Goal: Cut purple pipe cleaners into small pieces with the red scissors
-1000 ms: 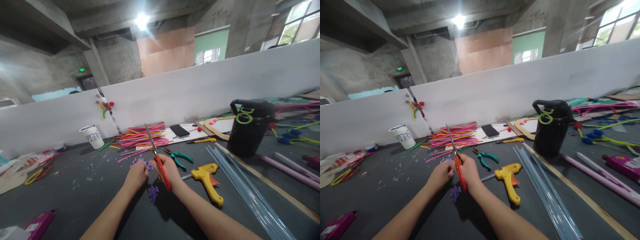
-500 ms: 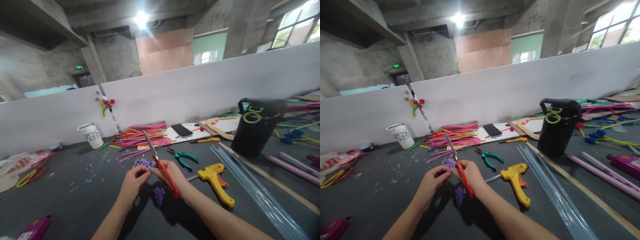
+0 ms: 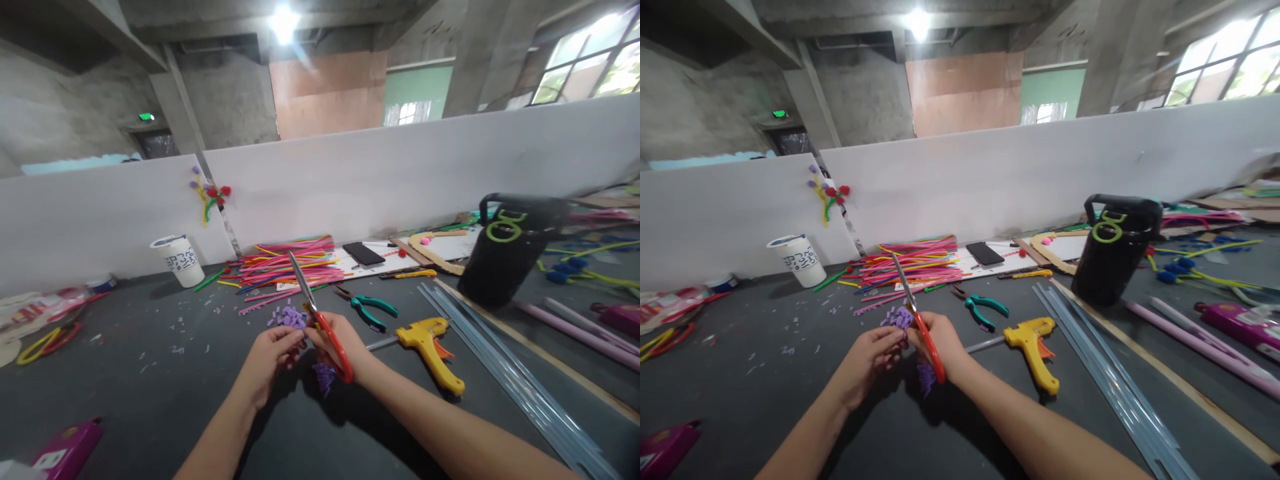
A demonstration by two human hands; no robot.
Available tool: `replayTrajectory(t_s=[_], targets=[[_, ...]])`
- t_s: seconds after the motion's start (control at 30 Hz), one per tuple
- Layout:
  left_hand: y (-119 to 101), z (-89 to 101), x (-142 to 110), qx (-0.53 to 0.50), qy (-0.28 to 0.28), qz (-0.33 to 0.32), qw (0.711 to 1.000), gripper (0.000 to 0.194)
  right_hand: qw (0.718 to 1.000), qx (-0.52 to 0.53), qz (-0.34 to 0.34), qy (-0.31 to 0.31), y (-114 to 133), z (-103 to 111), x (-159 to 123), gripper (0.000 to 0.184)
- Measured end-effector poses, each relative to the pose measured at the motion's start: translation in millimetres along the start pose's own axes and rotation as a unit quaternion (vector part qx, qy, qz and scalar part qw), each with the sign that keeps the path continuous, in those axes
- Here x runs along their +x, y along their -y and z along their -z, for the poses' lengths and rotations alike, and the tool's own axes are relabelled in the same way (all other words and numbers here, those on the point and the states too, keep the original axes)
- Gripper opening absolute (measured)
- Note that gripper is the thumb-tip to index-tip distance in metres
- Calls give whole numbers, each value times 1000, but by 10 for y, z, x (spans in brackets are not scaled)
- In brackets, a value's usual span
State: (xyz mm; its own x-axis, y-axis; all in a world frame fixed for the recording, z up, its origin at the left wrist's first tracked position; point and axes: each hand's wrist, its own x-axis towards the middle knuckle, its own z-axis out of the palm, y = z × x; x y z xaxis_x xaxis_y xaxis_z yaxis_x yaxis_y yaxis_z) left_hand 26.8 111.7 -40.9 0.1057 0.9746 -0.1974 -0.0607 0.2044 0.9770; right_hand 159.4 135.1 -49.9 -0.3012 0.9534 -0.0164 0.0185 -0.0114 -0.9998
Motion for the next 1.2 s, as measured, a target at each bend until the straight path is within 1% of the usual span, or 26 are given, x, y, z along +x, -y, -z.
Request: replayTrajectory(t_s=[0.13,0.3,0.43,0.63,0.7,0.83,0.87,0.97,1.1,1.2], targets=[[-15,16,-25,-48,41,30,998,21,1000,-11,14,-6,74,-43,-56,3],[-47,-5,-83,-82,76,42,993,13,999,-26,26,-15,208,-20,-217,6],[-87,-30,-135,-73,97,20,992,19,999,-18,8,-27,269,-23,-330,10],[-205,-13,-193,-6,133,-13,991,20,998,25,1,-55,336,-100,-428,16],[-236,29,-207,-2,132,-17,991,20,998,36,10,-54,361,-136,-444,17],[-212,108,-243,-10,84,-20,996,32,999,39,19,-33,389,-212,-475,15],[-193,112,-257,-11,80,-18,997,34,999,32,16,-29,391,-228,-486,14],[-143,81,-312,-30,111,-11,993,27,1000,-6,2,-30,392,-252,-528,10],[-137,16,-382,-63,142,5,988,21,997,-35,23,-65,402,-224,-589,9],[-142,4,-407,-75,155,17,985,13,997,-36,26,-66,399,-201,-626,9]])
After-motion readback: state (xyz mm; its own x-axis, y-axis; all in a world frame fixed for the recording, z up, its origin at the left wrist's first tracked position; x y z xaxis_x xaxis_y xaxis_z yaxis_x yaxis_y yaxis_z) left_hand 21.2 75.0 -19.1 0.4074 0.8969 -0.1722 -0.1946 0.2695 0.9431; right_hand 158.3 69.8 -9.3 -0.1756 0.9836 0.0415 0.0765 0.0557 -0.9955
